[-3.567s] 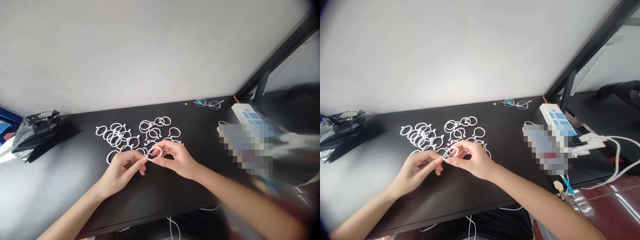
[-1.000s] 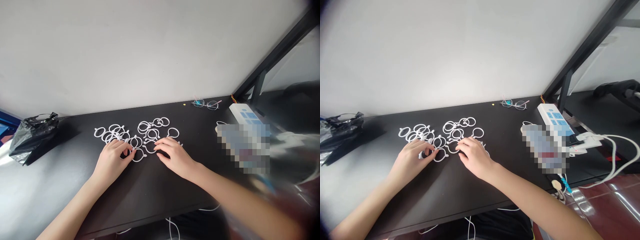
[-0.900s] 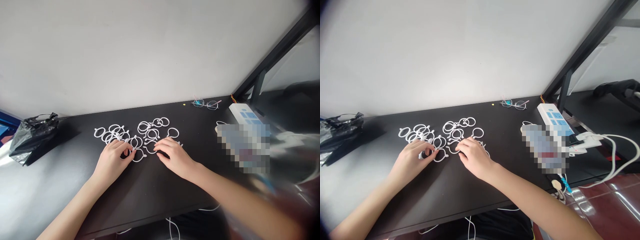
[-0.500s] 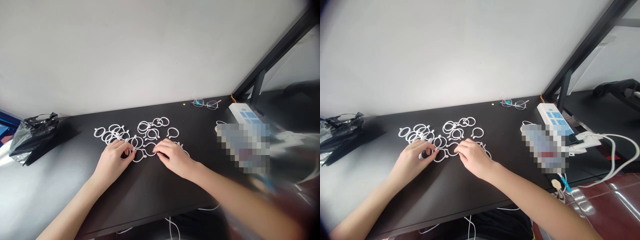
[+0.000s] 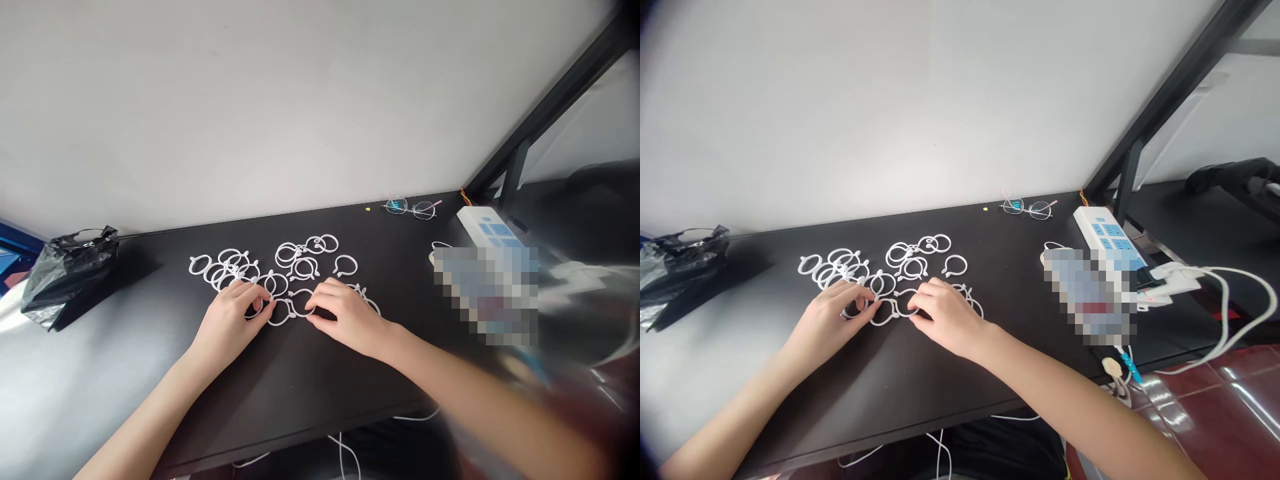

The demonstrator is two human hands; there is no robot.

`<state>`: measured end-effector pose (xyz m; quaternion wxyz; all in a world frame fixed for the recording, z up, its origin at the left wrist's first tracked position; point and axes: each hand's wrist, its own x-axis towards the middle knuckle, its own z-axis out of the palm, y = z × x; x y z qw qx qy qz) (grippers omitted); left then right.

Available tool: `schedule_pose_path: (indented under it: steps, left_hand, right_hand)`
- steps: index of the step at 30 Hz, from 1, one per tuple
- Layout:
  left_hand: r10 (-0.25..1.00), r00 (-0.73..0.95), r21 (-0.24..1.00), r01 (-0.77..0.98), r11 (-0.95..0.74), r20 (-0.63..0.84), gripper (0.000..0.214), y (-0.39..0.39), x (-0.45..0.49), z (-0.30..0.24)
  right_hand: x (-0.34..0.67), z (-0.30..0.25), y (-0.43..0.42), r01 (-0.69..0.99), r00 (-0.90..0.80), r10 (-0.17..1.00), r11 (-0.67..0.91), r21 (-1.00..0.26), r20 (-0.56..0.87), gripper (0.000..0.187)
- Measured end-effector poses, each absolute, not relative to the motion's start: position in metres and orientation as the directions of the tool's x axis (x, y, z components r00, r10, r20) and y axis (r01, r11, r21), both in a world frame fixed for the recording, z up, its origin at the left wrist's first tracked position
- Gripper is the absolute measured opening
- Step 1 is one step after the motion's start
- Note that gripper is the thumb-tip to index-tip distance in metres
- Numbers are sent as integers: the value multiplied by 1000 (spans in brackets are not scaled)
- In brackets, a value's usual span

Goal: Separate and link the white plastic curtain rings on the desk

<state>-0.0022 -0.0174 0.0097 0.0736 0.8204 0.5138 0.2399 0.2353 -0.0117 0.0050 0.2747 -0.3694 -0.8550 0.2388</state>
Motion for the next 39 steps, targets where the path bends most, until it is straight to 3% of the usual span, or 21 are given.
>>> schedule_pose_path:
  steps: [20, 27, 31, 34, 39]
  left_hand:
    - [881, 370, 374, 803, -463, 296, 15, -19, 0, 11]
    - [877, 367, 346, 815, -464, 311, 13, -19, -2, 9]
    - [851, 284, 364, 810, -459, 441, 12, -21, 0, 14]
    - [800, 291, 412, 735, -538, 525, 26, -25, 3, 19]
    - [727, 507, 431, 589, -684, 463, 53, -32, 8, 18]
  right_hand:
    - [234, 10, -14, 472, -552, 767, 611, -636, 328, 13]
    - [234, 8, -16, 357, -397, 769, 632, -688, 501, 12]
    - [232, 8, -15, 273, -382, 693, 716, -642, 611, 11]
    - [231, 10, -16, 231, -427, 652, 748, -622, 626, 11]
    - [231, 12, -18, 170, -482, 634, 745, -645, 605, 6]
